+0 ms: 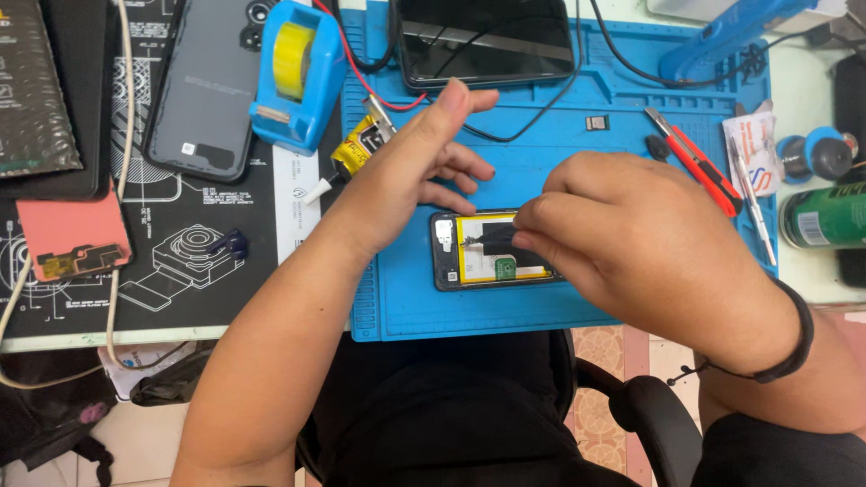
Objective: The person handles a disassembled smartphone, repeatedly opening and closing the back cover to check fit. They briefly operate a second smartphone to view notifications, then return to the first device and use a screwdriver to work on the camera area.
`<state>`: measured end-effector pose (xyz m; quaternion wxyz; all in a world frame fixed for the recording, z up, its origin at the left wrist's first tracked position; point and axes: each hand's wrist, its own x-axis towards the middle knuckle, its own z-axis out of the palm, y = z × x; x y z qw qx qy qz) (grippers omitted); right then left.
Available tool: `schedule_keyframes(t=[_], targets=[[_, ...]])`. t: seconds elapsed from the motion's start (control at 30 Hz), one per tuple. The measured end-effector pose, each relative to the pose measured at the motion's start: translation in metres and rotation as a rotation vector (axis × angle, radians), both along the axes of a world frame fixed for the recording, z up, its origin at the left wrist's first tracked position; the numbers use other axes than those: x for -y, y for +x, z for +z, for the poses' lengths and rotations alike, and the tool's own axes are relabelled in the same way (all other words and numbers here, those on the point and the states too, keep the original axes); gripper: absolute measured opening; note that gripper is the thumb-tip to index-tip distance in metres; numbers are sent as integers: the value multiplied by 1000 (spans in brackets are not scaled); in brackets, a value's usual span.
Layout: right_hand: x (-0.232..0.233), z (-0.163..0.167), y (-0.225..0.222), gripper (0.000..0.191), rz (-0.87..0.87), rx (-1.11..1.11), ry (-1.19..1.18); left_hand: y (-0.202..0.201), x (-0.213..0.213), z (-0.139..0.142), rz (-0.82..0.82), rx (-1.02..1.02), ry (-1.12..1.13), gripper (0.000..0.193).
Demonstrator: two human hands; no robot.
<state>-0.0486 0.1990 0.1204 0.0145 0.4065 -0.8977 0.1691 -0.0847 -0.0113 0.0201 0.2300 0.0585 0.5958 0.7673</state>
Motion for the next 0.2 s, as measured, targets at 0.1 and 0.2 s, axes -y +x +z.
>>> schedule_keyframes(t=[0.1, 0.2], targets=[[6, 0, -3, 16, 33, 4, 2, 0, -1, -1, 22, -5, -19, 103], [10, 0, -4, 15, 20, 6, 15, 0, -1, -2, 28, -21, -38, 106]])
